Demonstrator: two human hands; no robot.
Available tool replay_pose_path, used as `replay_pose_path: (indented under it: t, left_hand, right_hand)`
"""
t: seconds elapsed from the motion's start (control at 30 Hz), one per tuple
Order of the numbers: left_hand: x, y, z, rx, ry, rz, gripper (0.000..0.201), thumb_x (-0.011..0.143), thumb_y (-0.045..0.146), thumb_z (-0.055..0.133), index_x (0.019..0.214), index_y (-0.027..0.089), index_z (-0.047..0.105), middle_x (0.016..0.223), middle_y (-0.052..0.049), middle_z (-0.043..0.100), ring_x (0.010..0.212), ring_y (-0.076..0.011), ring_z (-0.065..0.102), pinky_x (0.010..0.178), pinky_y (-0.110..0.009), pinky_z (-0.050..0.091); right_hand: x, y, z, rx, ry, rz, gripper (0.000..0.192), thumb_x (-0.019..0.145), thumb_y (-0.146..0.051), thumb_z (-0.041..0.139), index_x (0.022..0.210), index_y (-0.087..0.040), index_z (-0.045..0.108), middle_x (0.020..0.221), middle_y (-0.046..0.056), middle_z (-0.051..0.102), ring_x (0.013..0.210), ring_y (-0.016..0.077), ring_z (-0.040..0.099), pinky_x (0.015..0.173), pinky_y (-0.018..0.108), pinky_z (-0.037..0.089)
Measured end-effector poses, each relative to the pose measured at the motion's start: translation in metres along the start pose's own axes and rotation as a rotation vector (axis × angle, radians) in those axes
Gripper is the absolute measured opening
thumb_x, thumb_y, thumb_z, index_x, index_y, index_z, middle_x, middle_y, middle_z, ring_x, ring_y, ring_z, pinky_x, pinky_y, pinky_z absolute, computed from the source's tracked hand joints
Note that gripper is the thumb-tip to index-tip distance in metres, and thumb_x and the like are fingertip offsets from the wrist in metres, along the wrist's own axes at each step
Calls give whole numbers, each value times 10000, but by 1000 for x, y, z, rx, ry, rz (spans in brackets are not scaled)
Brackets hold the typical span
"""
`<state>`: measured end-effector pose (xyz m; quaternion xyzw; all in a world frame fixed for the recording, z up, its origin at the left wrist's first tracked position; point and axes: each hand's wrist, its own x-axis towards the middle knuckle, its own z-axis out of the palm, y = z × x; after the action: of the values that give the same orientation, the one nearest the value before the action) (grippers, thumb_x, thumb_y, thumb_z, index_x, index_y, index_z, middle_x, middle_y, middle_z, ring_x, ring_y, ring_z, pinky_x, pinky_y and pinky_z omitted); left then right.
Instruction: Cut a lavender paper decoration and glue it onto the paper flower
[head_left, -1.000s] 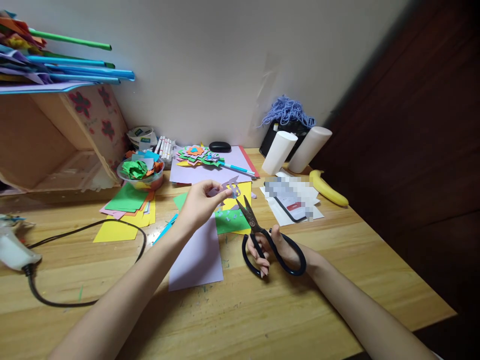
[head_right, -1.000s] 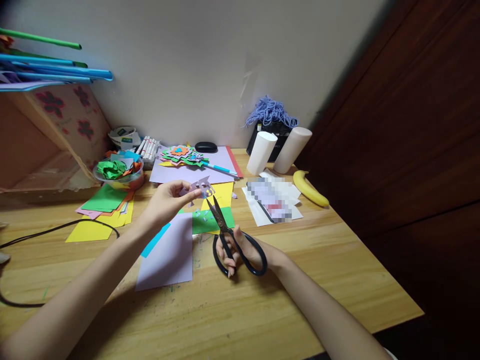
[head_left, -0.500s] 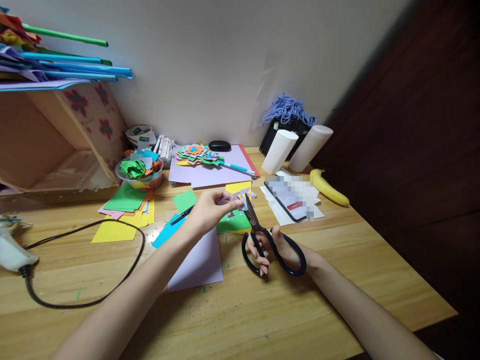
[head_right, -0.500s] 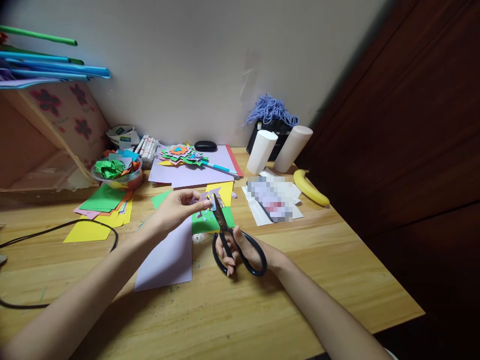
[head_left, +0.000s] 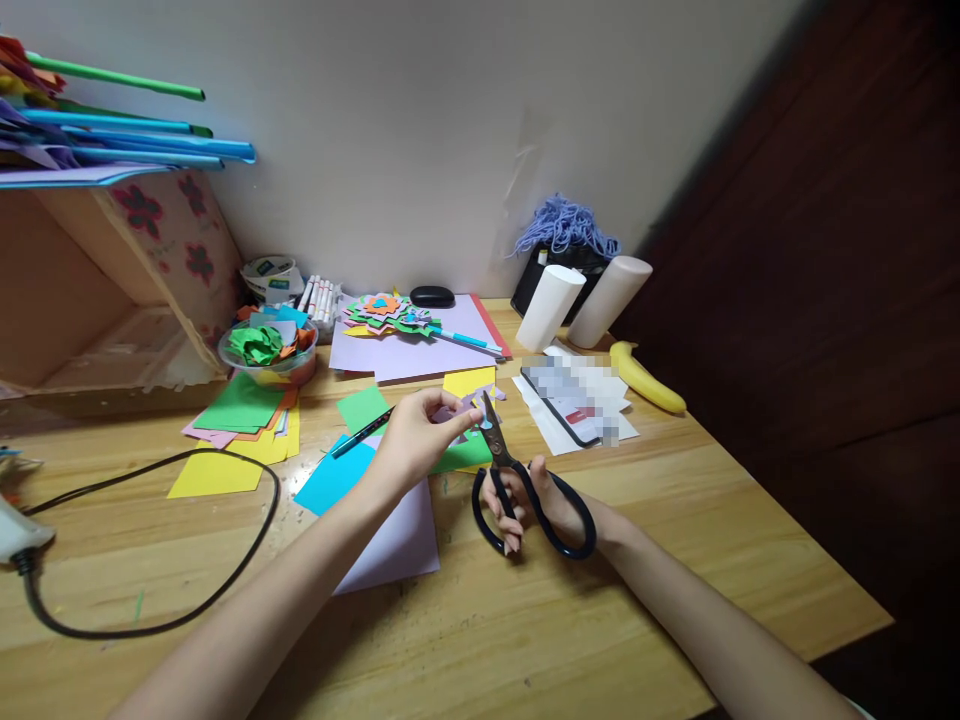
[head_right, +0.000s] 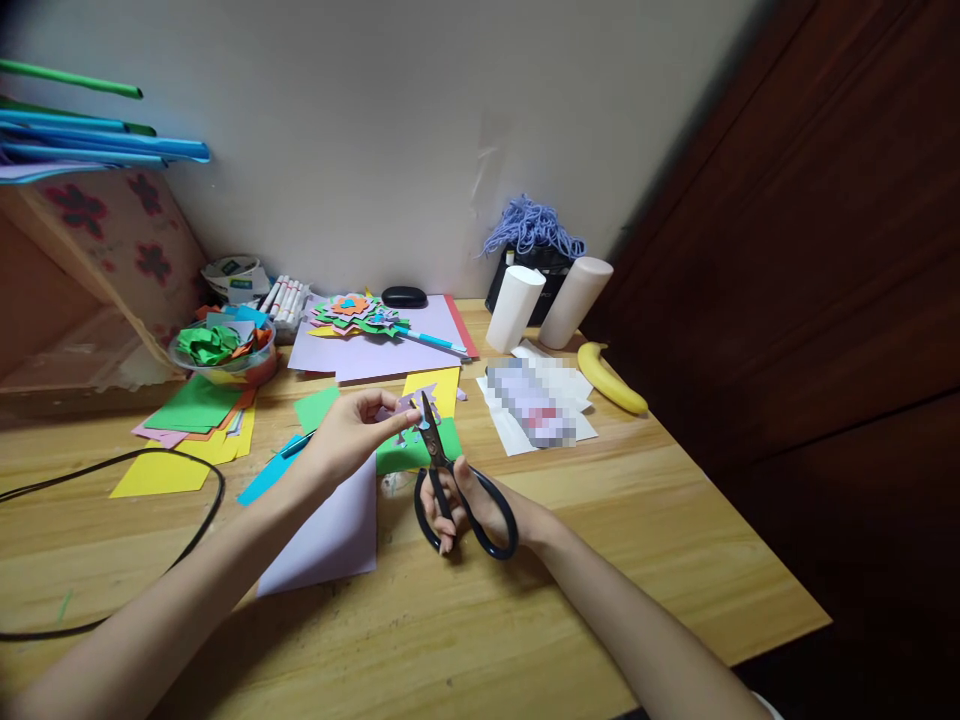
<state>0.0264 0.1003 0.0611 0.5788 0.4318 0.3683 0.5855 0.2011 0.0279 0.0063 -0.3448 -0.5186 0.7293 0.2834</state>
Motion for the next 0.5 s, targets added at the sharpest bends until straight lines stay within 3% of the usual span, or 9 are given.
replay_pose_path:
  t: [0.2, 0.5]
  left_hand:
    - [-1, 3, 1, -23, 0, -40, 256, 629, 350, 729, 691, 131, 611, 671, -23, 631, 581, -98, 528, 575, -226, 391]
    - [-4, 12, 4, -77, -1, -98, 285, 575, 358, 774, 674, 131, 632, 703, -32, 682, 657, -126, 606, 704, -264, 460]
  right_hand:
    - [4, 4, 0, 25, -19, -41, 779, 578, -898, 229, 774, -175, 444, 535, -59, 421, 465, 115, 513, 514, 272, 478]
    - [8, 7, 6, 15, 74, -83, 757, 591, -898, 221, 737, -183, 421, 523, -58, 406, 426, 103, 485, 476, 258, 466]
